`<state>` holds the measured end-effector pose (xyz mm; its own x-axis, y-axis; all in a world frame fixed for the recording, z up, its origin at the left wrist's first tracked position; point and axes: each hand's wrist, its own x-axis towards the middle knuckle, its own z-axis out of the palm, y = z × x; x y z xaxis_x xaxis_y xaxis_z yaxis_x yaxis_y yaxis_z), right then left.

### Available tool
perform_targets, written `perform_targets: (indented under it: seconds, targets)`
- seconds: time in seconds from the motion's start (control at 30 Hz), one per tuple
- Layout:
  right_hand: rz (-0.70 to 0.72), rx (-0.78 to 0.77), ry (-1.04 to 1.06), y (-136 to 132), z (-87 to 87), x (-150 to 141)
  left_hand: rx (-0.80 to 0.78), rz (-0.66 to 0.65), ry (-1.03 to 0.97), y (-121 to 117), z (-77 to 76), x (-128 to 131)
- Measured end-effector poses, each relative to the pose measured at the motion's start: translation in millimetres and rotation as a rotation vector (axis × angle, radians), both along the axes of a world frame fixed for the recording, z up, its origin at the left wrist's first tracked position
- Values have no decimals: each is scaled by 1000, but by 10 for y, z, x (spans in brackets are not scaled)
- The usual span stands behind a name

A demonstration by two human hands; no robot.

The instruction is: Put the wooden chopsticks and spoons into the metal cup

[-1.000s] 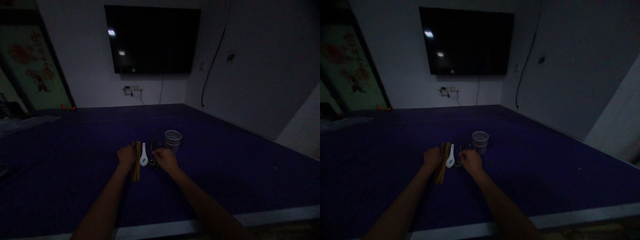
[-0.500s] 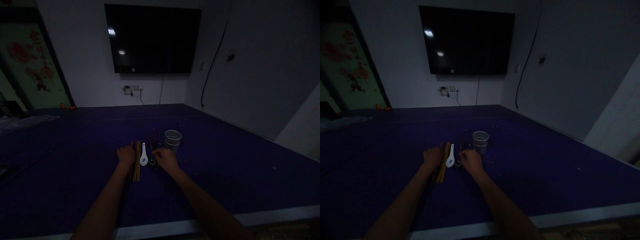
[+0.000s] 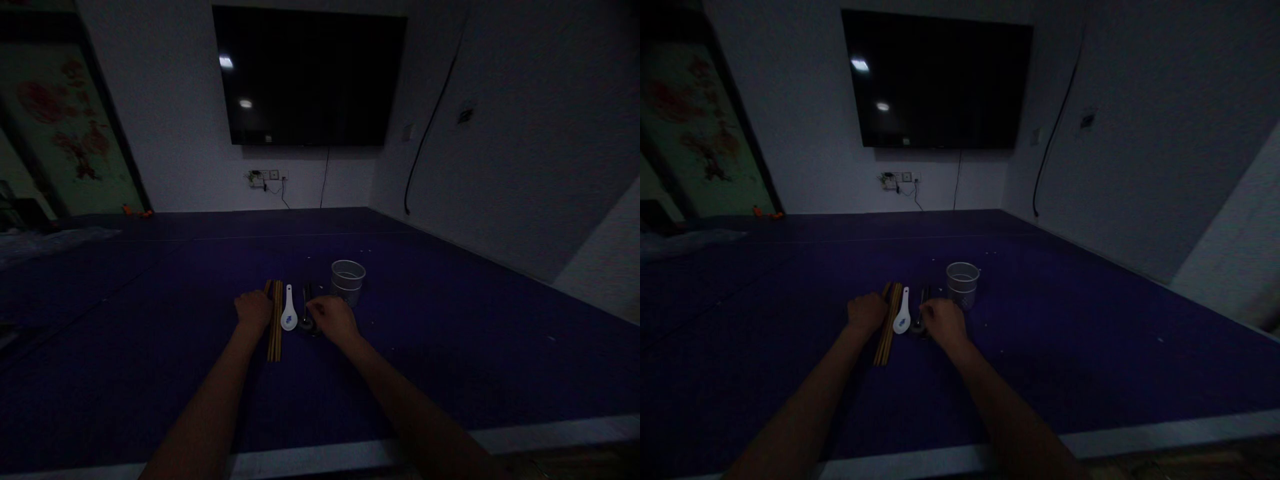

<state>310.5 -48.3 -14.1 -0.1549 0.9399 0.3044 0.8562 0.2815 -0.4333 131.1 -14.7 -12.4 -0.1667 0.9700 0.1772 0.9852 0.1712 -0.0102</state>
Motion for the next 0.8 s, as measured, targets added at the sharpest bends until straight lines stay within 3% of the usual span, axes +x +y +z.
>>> perform_targets:
  seconds: [0.43, 0.57, 0.8]
  targets:
    - [16, 32, 10, 5, -10, 2, 155, -5, -82, -16, 99, -11]
    - [20, 56, 52, 11, -23, 2, 192, -57, -371, 94, 98, -68]
    - [119, 116, 201, 58, -68, -10, 372, -121, -1143, 179, 60, -95]
